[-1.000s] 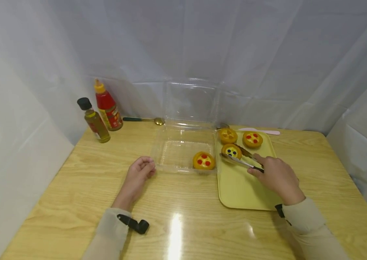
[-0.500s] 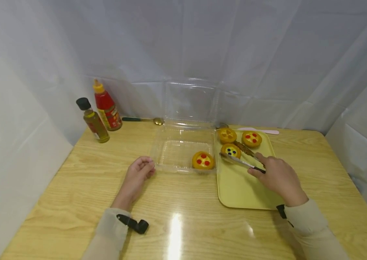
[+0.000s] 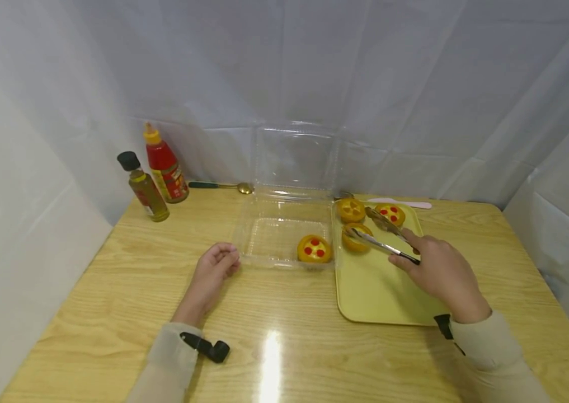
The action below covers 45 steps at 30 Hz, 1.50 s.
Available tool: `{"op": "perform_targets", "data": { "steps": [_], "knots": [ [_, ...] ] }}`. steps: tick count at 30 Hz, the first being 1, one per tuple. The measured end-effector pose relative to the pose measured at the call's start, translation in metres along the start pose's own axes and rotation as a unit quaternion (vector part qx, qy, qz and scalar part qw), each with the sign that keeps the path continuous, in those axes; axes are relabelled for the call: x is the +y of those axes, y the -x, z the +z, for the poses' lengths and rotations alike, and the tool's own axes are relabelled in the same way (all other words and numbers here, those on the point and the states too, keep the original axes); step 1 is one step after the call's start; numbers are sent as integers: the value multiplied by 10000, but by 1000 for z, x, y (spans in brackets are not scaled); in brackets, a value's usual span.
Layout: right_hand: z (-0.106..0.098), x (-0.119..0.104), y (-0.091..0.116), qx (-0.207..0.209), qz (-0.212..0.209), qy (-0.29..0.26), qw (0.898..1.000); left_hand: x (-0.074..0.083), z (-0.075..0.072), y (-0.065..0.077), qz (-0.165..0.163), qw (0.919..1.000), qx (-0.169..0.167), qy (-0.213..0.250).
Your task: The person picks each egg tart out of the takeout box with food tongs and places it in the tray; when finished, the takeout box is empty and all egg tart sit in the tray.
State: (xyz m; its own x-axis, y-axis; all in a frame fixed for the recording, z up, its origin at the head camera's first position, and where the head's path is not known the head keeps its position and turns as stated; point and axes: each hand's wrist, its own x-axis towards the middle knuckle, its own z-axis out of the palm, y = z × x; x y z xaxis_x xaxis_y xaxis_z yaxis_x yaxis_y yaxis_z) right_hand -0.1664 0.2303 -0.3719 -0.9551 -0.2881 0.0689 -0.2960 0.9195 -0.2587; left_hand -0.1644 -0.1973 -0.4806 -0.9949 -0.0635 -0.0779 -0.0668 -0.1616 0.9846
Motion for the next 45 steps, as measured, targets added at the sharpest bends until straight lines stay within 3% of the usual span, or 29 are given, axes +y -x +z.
{"op": "perform_targets", "data": {
  "steps": [7,17,45],
  "knots": [
    [-2,-15,-5,69,-242,-77,9997,0,0,1,24,10000,7,23],
    [6,-39,-16,-174,-396,-208,9988,0,0,1,32,10000,-11,17],
    [25,-75,-41,-523,-836,466,9940,1,-1,2,103,9999,-107,-26]
  ]
}}
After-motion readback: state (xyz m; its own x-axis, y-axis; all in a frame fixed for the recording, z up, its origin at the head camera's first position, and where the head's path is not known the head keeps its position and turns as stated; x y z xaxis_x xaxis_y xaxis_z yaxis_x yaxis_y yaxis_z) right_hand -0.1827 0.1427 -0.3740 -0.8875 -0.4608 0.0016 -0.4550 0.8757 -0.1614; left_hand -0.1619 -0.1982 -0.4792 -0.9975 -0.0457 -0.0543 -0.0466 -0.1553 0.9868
